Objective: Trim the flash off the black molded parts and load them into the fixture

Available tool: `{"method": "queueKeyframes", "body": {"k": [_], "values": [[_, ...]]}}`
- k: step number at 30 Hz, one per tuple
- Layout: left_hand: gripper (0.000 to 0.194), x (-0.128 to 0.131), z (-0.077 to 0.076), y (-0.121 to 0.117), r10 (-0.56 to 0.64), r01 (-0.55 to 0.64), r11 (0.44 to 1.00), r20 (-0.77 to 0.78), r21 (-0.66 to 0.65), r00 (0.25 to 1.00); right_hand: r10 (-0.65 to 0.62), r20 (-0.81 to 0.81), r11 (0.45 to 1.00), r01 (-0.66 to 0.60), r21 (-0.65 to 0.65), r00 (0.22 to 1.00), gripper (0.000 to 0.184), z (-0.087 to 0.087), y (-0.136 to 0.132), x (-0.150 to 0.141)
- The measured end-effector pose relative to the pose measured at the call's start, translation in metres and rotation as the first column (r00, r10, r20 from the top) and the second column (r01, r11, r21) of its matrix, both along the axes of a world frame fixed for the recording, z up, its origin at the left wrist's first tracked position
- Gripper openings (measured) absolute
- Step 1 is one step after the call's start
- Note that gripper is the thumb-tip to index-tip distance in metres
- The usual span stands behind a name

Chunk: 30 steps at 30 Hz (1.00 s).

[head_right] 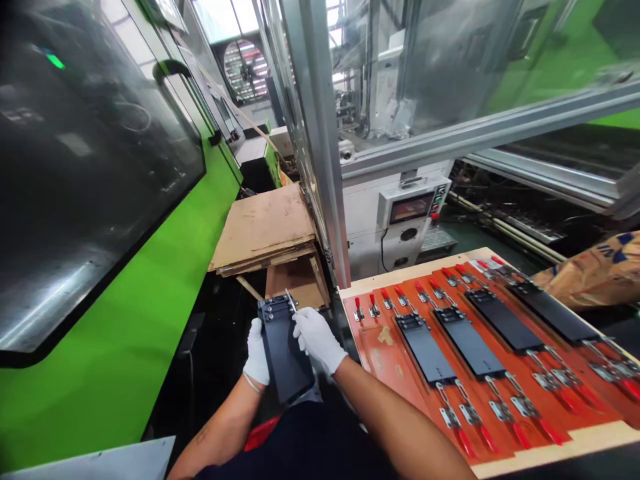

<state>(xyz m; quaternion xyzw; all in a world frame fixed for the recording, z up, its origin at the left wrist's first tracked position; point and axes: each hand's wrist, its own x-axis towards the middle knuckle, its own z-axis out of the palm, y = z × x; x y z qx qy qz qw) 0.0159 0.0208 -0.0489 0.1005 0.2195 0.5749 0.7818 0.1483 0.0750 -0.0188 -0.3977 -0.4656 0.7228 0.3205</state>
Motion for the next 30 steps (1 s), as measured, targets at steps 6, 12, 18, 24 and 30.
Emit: {"method": "queueKeyframes", "body": {"k": [6, 12, 18, 24, 30], "values": [[0.029, 0.010, 0.009, 0.007, 0.092, -0.118, 0.960, -0.111, -0.255, 0.990, -0.045, -0.095, 0.999, 0.043, -0.019, 0.995, 0.023, -0.007, -0.012, -0.008], [0.026, 0.019, 0.017, 0.009, 0.082, -0.151, 0.935, -0.218, -0.320, 0.972, -0.084, -0.136, 0.994, 0.073, -0.082, 0.987, 0.026, -0.009, -0.020, -0.010], [0.021, 0.017, 0.016, 0.016, 0.165, -0.295, 0.909, -0.397, -0.293, 0.903, -0.053, -0.048, 0.999, 0.054, 0.008, 0.997, 0.023, 0.000, -0.032, -0.003], [0.055, 0.007, 0.010, 0.021, 0.425, -0.479, 0.865, -0.727, 0.150, 0.540, -0.115, 0.322, 0.938, -0.004, 0.347, 0.940, 0.019, 0.001, -0.036, 0.019], [0.097, 0.000, 0.018, 0.027, 0.474, -0.325, 0.865, -0.835, 0.383, 0.279, -0.122, 0.474, 0.890, -0.115, 0.441, 0.872, 0.018, 0.002, -0.034, 0.024]]}}
